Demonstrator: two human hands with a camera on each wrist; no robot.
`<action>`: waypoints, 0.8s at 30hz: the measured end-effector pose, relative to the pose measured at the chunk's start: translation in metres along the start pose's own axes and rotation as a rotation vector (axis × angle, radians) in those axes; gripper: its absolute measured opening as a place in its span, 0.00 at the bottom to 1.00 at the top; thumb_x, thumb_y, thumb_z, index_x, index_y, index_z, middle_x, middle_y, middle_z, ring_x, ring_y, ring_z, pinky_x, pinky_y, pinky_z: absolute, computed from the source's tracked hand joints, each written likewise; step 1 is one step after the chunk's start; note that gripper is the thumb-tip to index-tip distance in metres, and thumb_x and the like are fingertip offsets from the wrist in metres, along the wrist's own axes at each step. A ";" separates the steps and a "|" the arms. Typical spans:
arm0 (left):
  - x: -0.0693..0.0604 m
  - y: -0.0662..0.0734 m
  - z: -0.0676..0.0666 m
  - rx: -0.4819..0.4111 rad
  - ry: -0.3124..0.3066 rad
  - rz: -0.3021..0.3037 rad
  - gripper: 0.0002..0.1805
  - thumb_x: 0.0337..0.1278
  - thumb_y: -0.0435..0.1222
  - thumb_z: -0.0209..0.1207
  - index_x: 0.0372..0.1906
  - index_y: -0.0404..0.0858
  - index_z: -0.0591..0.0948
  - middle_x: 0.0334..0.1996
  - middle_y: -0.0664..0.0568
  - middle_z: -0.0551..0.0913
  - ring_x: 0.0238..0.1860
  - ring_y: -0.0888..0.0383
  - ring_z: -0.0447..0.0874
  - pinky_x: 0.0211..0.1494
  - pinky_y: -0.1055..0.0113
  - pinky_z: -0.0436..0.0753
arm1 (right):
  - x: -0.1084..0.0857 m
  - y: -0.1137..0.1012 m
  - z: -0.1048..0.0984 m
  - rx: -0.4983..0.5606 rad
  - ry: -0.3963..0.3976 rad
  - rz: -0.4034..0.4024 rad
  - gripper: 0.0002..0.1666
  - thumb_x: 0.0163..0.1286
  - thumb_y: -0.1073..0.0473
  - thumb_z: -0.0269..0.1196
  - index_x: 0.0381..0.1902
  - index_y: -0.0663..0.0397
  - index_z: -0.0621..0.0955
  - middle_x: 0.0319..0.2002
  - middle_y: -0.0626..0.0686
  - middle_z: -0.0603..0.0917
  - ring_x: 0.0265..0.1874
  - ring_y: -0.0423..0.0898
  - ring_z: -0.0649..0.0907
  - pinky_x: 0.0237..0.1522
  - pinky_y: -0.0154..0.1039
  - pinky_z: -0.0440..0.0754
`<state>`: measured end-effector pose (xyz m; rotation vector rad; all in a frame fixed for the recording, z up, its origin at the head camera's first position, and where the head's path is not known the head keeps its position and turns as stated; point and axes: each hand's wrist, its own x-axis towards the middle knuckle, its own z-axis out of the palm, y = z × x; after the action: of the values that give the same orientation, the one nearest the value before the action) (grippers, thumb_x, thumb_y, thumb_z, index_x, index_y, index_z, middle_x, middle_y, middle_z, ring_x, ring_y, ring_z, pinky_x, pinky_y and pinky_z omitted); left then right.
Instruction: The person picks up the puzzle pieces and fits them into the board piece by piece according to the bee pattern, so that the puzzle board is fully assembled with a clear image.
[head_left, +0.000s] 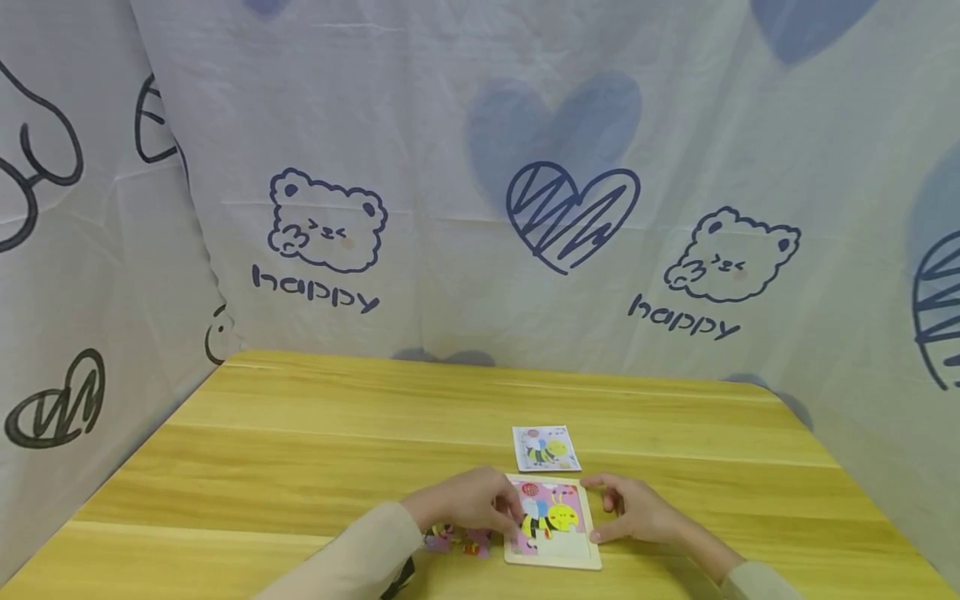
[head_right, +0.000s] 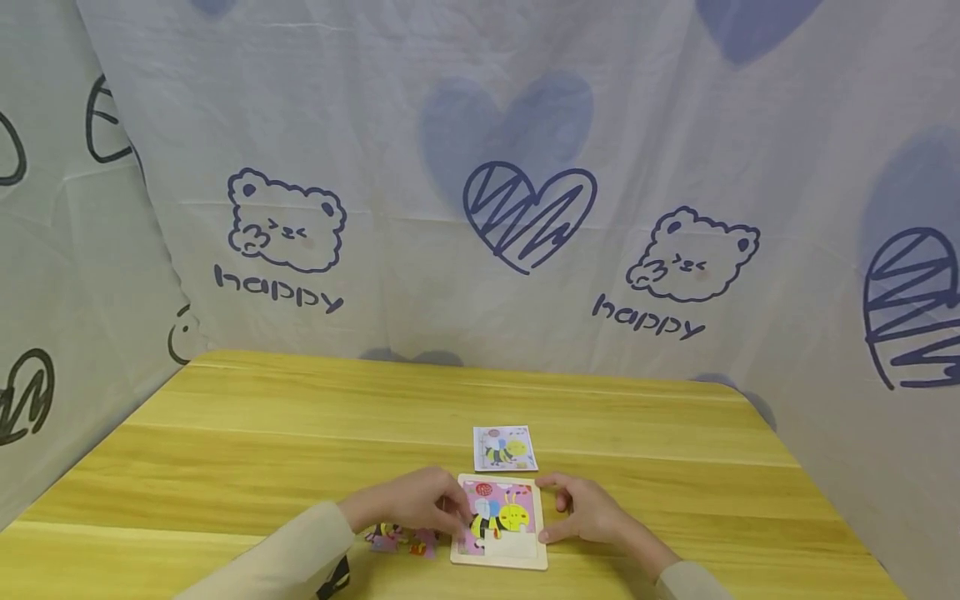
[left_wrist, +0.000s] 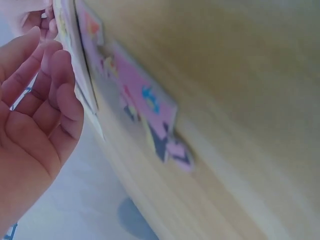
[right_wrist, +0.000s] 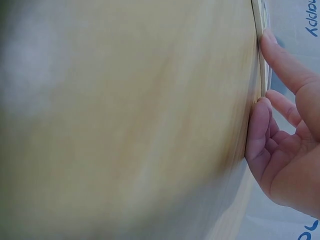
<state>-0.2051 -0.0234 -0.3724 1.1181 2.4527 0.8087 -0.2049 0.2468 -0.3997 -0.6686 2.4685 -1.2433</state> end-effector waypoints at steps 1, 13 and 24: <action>-0.001 -0.001 -0.001 -0.006 0.003 0.006 0.04 0.48 0.35 0.63 0.30 0.39 0.83 0.21 0.64 0.75 0.21 0.70 0.70 0.27 0.78 0.72 | 0.000 0.000 0.000 -0.001 -0.001 -0.001 0.38 0.47 0.62 0.70 0.54 0.71 0.69 0.25 0.51 0.68 0.20 0.39 0.65 0.18 0.28 0.64; -0.027 -0.019 -0.017 -0.074 0.007 0.004 0.04 0.48 0.30 0.61 0.31 0.33 0.82 0.19 0.60 0.76 0.19 0.68 0.72 0.26 0.76 0.74 | 0.001 0.001 0.001 -0.042 0.005 0.002 0.38 0.46 0.60 0.71 0.54 0.69 0.69 0.25 0.50 0.68 0.21 0.40 0.65 0.20 0.29 0.64; -0.050 -0.035 -0.022 -0.140 0.106 0.022 0.10 0.36 0.25 0.67 0.30 0.32 0.81 0.20 0.59 0.76 0.22 0.69 0.71 0.28 0.75 0.75 | 0.000 0.002 0.001 -0.048 0.004 0.010 0.38 0.46 0.58 0.71 0.54 0.69 0.69 0.26 0.50 0.68 0.21 0.39 0.65 0.19 0.28 0.64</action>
<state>-0.2050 -0.0882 -0.3742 1.0787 2.4289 1.0540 -0.2053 0.2471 -0.4022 -0.6662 2.5088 -1.1866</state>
